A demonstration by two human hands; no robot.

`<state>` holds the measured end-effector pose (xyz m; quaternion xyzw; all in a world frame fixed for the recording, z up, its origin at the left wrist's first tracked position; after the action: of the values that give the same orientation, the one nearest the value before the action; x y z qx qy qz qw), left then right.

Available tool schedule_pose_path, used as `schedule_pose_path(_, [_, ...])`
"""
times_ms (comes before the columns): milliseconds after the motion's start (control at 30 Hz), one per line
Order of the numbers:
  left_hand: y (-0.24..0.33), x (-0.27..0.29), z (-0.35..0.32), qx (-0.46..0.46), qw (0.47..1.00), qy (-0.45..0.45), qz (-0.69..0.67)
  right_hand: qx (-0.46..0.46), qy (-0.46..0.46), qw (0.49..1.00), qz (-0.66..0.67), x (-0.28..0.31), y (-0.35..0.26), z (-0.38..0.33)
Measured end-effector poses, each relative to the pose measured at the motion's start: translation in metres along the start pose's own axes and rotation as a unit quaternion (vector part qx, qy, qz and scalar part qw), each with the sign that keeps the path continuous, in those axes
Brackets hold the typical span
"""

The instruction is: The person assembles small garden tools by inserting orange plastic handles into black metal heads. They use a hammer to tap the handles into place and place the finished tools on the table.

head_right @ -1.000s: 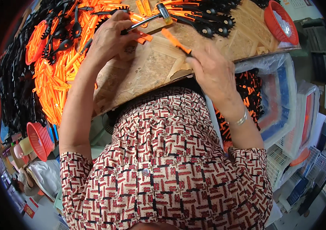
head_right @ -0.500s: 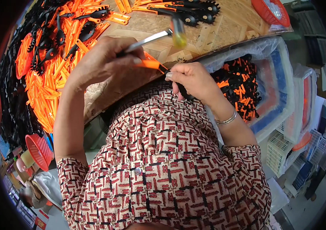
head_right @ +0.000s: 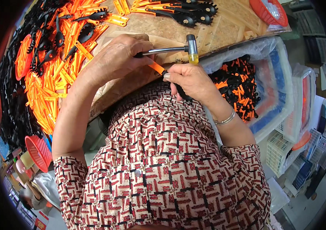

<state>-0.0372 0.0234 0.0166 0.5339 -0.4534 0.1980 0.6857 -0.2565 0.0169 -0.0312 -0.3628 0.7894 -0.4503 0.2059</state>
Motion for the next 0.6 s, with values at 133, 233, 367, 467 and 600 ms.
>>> schedule_pose_path(133, [-0.004, -0.010, 0.001, -0.004, 1.000, -0.027, 0.000, -0.003, -0.009, 0.999, 0.031, 0.000, 0.006, 0.002])
schedule_pose_path(233, [0.000, -0.015, -0.003, 0.006, 0.998, 0.060, -0.005, 0.035, 0.012, 0.999, 0.034, 0.001, 0.002, 0.002])
schedule_pose_path(367, [-0.012, -0.017, -0.001, 0.057, 0.994, 0.045, -0.087, 0.031, 0.027, 0.999, 0.021, 0.004, 0.000, 0.001])
schedule_pose_path(467, [-0.018, -0.018, 0.000, 0.067, 0.990, 0.035, -0.119, 0.029, 0.026, 0.999, 0.000, 0.005, 0.002, 0.001])
schedule_pose_path(600, [-0.020, -0.014, 0.006, 0.097, 0.984, 0.006, -0.152, 0.021, 0.022, 1.000, -0.002, 0.008, 0.003, 0.001])
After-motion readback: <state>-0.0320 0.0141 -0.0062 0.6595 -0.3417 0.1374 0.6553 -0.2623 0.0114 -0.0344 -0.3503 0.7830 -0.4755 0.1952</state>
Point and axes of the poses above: each hand's wrist, its own z-axis towards the middle knuckle, its own x-axis out of the back of the hand, y = z × x, the point moved 3 cm from there along z, towards the middle knuckle, and after that the axes turned 3 degrees about x, right-handed, at the moved point
